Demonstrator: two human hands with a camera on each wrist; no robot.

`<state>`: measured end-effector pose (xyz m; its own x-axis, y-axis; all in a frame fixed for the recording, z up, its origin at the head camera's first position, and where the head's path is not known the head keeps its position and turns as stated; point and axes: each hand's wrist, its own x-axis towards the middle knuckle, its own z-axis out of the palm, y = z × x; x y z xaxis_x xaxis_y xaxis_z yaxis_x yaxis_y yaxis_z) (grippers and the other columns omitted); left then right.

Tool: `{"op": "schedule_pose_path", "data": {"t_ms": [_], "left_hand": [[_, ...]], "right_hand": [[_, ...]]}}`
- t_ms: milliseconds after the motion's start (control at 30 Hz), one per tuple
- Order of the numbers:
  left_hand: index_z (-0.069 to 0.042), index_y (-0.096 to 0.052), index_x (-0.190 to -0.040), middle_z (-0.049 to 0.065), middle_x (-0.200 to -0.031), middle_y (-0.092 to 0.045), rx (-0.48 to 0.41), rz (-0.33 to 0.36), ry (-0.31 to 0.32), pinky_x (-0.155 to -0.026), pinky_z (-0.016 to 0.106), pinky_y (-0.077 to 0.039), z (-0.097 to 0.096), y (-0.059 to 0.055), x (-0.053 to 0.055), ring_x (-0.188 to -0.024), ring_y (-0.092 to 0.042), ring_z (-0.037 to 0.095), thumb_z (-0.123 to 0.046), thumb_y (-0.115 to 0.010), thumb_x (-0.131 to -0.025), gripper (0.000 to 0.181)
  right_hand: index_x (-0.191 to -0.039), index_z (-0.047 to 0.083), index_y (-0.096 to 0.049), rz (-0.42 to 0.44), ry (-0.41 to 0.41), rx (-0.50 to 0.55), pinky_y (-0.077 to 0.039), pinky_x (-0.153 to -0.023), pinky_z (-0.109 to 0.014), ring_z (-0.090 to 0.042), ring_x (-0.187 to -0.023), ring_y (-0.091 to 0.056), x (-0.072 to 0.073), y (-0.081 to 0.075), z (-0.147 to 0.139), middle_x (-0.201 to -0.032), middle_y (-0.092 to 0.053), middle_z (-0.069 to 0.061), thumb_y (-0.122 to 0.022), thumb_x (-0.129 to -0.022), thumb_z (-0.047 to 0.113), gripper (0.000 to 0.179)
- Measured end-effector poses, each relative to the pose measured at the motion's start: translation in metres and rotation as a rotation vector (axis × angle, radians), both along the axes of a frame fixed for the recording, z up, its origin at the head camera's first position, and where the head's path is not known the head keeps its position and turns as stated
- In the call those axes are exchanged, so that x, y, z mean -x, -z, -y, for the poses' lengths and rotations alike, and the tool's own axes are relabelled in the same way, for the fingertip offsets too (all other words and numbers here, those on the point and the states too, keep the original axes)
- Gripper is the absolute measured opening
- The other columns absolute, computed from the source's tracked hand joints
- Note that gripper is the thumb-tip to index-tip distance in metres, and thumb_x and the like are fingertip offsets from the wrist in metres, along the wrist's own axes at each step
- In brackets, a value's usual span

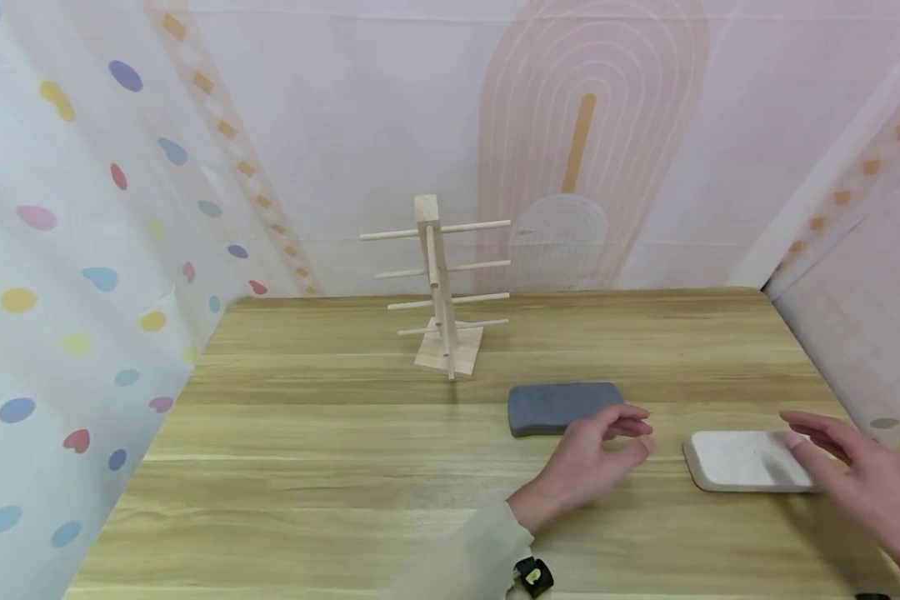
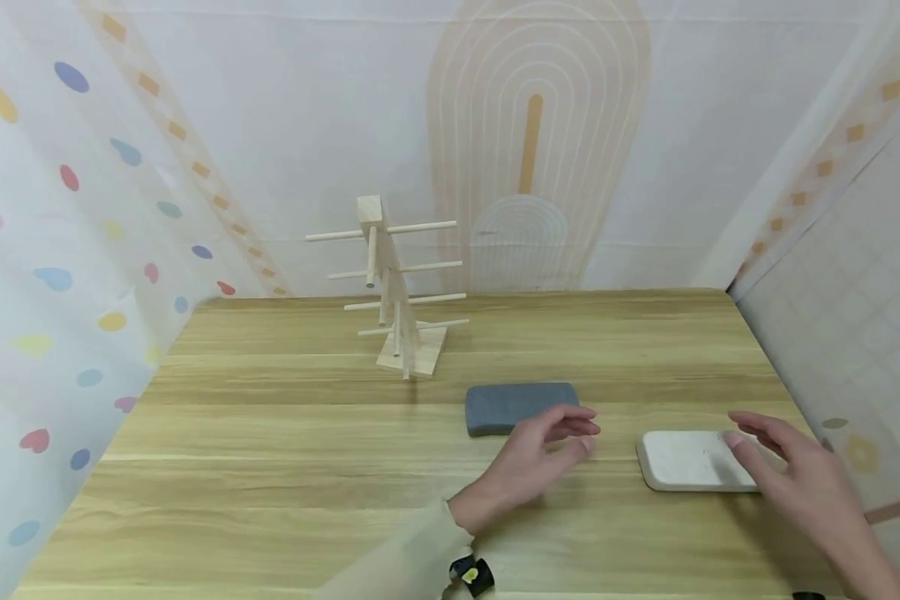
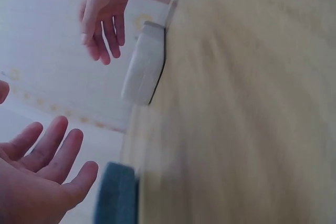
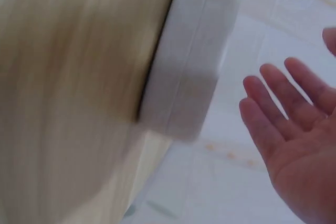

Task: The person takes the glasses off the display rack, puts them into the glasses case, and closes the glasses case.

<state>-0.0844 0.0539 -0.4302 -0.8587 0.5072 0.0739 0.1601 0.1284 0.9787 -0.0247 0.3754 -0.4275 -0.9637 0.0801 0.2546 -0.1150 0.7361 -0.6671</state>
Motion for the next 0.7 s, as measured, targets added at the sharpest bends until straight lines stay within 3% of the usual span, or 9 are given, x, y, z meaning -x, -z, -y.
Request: {"op": "schedule_pose_path", "data": {"t_ms": [200, 300, 433, 533, 667, 700], "left_hand": [[-0.01, -0.062, -0.138, -0.003, -0.13, -0.071, 0.03, -0.127, 0.027, -0.109, 0.027, -0.046, 0.029, -0.005, 0.003, -0.122, -0.061, 0.003, -0.032, -0.06, -0.104, 0.041], [-0.009, -0.061, -0.139, 0.0, -0.134, -0.069, 0.05, -0.185, 0.022, -0.11, 0.028, -0.045, 0.044, -0.006, 0.004, -0.126, -0.059, 0.006, -0.033, -0.058, -0.104, 0.043], [-0.009, -0.06, -0.141, 0.002, -0.138, -0.067, 0.1, -0.244, 0.012, -0.112, 0.031, -0.043, 0.062, -0.007, 0.004, -0.131, -0.057, 0.011, -0.034, -0.057, -0.104, 0.045], [-0.01, -0.059, -0.142, 0.004, -0.141, -0.065, 0.137, -0.27, 0.008, -0.114, 0.033, -0.042, 0.073, -0.011, 0.004, -0.134, -0.055, 0.015, -0.036, -0.056, -0.104, 0.047], [-0.01, -0.058, -0.144, 0.006, -0.144, -0.062, 0.188, -0.3, -0.005, -0.115, 0.037, -0.042, 0.089, -0.017, 0.003, -0.136, -0.054, 0.019, -0.036, -0.056, -0.104, 0.048], [-0.01, -0.057, -0.145, 0.006, -0.144, -0.061, 0.204, -0.313, -0.01, -0.114, 0.038, -0.043, 0.094, -0.017, 0.003, -0.136, -0.054, 0.02, -0.036, -0.056, -0.104, 0.049]], "right_hand": [[-0.126, 0.002, -0.068, -0.032, 0.023, -0.086, -0.028, -0.077, 0.002, 0.034, -0.102, -0.035, 0.003, -0.004, 0.019, -0.114, -0.045, 0.051, -0.07, -0.1, 0.022, 0.033], [-0.129, 0.008, -0.069, -0.029, 0.021, -0.132, -0.029, -0.076, -0.003, 0.031, -0.104, -0.033, 0.004, -0.008, 0.027, -0.126, -0.062, 0.029, -0.069, -0.101, 0.025, 0.033], [-0.131, 0.013, -0.069, -0.03, 0.007, -0.138, -0.029, -0.078, -0.005, 0.024, -0.108, -0.039, 0.006, -0.012, 0.041, -0.131, -0.068, -0.017, -0.069, -0.101, 0.025, 0.033], [-0.135, 0.015, -0.067, -0.028, -0.007, -0.128, -0.03, -0.079, -0.007, 0.016, -0.105, -0.046, 0.008, -0.015, 0.052, -0.132, -0.066, -0.021, -0.068, -0.101, 0.025, 0.035], [-0.14, 0.016, -0.063, -0.028, -0.048, -0.133, -0.031, -0.087, -0.011, 0.008, -0.117, -0.05, 0.012, -0.018, 0.066, -0.138, -0.062, -0.018, -0.066, -0.103, 0.025, 0.039], [-0.141, 0.016, -0.063, -0.037, -0.06, -0.135, -0.03, -0.089, -0.01, 0.009, -0.125, -0.045, 0.013, -0.018, 0.069, -0.139, -0.062, -0.016, -0.066, -0.103, 0.025, 0.039]]}}
